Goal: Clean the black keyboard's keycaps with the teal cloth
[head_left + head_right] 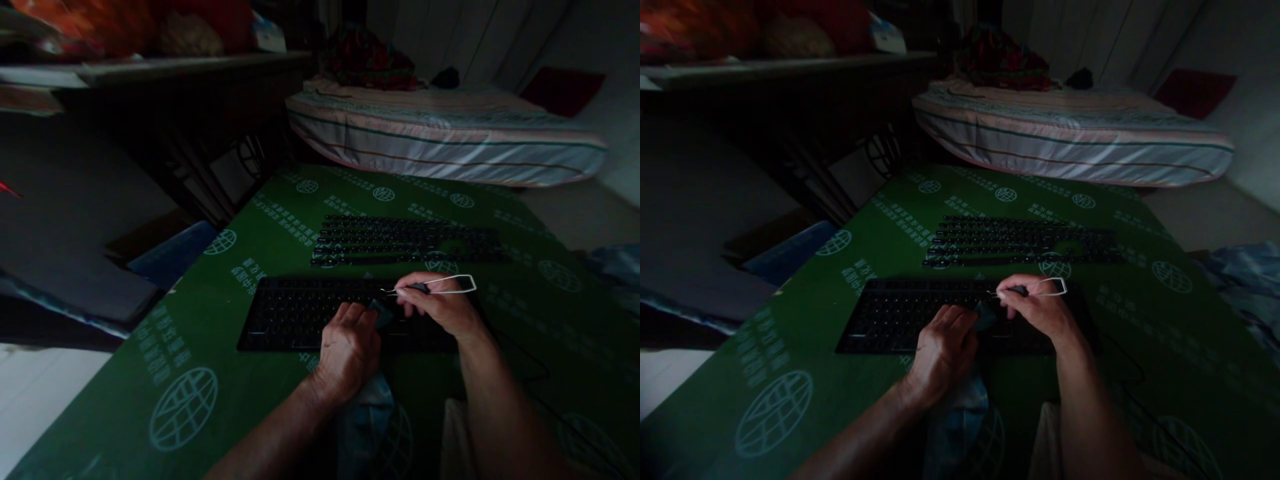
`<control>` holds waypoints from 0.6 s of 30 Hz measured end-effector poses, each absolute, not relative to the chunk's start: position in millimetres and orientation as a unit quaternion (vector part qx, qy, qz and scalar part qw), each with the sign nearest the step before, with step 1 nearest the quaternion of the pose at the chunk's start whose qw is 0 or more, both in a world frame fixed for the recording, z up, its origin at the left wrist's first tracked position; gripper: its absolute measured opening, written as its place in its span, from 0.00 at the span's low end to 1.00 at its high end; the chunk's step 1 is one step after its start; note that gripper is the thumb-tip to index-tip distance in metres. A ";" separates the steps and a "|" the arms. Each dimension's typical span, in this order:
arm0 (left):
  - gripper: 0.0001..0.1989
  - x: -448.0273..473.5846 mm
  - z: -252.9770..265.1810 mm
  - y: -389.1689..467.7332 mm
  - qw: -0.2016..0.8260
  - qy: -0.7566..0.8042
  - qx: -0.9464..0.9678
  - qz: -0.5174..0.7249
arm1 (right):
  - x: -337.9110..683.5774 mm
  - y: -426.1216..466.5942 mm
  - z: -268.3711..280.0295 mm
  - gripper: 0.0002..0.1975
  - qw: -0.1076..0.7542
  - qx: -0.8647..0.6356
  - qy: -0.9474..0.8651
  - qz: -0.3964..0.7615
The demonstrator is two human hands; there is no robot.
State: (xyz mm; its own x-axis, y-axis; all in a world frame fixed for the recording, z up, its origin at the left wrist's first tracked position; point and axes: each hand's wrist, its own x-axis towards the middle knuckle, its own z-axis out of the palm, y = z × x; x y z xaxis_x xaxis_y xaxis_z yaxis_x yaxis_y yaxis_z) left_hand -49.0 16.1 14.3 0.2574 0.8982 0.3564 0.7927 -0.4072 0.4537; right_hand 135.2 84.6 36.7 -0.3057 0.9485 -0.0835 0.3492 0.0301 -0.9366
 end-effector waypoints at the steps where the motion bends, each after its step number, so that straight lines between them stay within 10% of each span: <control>1: 0.09 -49.4 13.5 16.3 0.089 0.536 0.788 0.289 | 137.0 84.6 36.4 0.12 0.320 -0.496 -0.643 0.488; 18: 0.08 -51.5 11.2 15.9 0.073 0.563 0.783 0.255 | 113.6 82.2 31.0 0.10 0.279 -0.484 -0.691 0.459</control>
